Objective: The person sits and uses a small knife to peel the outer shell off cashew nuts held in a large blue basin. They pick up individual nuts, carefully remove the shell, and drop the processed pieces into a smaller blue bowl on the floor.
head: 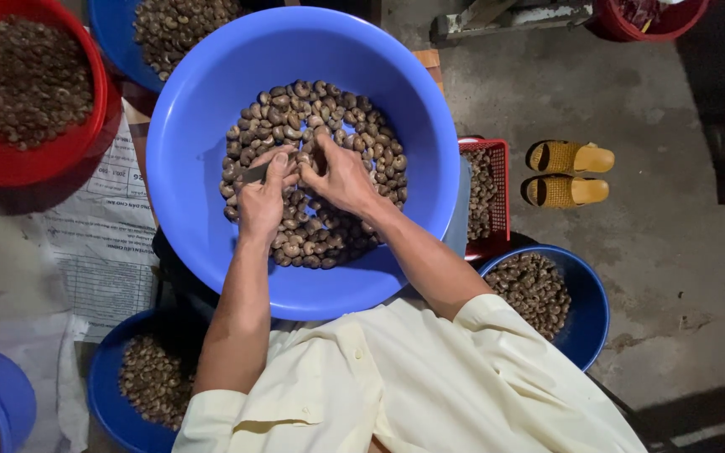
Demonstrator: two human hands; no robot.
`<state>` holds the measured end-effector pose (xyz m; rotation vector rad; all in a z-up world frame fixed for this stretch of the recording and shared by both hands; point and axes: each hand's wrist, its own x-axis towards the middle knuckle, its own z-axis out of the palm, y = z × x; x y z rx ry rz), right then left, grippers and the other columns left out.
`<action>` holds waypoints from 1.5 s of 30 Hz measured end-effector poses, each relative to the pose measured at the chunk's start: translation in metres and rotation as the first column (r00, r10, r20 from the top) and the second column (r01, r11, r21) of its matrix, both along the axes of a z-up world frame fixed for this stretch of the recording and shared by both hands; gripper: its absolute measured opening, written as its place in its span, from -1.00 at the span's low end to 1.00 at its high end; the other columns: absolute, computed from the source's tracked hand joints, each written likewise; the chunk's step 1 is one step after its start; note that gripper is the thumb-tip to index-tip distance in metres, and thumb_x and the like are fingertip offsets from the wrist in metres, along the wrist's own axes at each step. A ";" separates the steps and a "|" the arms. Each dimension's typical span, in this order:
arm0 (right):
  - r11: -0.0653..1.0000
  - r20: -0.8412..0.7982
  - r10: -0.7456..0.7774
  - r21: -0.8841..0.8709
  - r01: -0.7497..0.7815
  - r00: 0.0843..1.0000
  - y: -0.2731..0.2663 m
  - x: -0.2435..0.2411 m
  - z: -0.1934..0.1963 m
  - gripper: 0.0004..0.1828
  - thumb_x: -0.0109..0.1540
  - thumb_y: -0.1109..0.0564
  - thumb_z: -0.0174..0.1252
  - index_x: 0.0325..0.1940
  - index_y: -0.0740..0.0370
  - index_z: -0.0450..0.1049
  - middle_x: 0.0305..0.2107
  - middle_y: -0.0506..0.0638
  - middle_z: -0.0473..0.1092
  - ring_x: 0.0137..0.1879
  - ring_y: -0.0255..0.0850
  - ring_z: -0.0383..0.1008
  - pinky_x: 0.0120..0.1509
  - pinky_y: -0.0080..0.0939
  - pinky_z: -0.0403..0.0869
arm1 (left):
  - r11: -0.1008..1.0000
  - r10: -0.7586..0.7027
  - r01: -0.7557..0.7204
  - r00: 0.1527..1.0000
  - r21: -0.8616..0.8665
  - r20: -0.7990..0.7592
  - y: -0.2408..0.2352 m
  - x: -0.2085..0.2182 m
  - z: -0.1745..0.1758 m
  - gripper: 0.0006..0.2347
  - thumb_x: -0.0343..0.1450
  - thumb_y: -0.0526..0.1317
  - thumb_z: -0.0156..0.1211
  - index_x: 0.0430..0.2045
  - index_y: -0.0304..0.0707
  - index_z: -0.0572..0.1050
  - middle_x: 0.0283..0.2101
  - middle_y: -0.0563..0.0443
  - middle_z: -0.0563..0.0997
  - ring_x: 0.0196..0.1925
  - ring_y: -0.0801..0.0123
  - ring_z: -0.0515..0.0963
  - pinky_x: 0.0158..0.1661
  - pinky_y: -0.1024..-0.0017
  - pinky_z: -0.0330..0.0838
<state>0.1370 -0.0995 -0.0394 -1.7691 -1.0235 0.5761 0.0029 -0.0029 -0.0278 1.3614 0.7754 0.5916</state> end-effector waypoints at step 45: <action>0.999 -0.531 -0.028 -0.045 0.005 0.847 0.012 0.003 0.008 -0.66 0.26 -0.05 0.38 -0.11 0.24 0.51 -0.44 0.13 0.59 -0.36 -0.25 0.60 -0.28 -0.24 0.62 | 0.998 -0.020 0.025 0.995 -0.050 0.103 0.007 0.000 0.000 -0.72 0.64 -0.11 0.07 0.06 -0.33 0.58 0.06 -0.33 0.63 0.11 0.07 0.62 0.06 0.11 0.61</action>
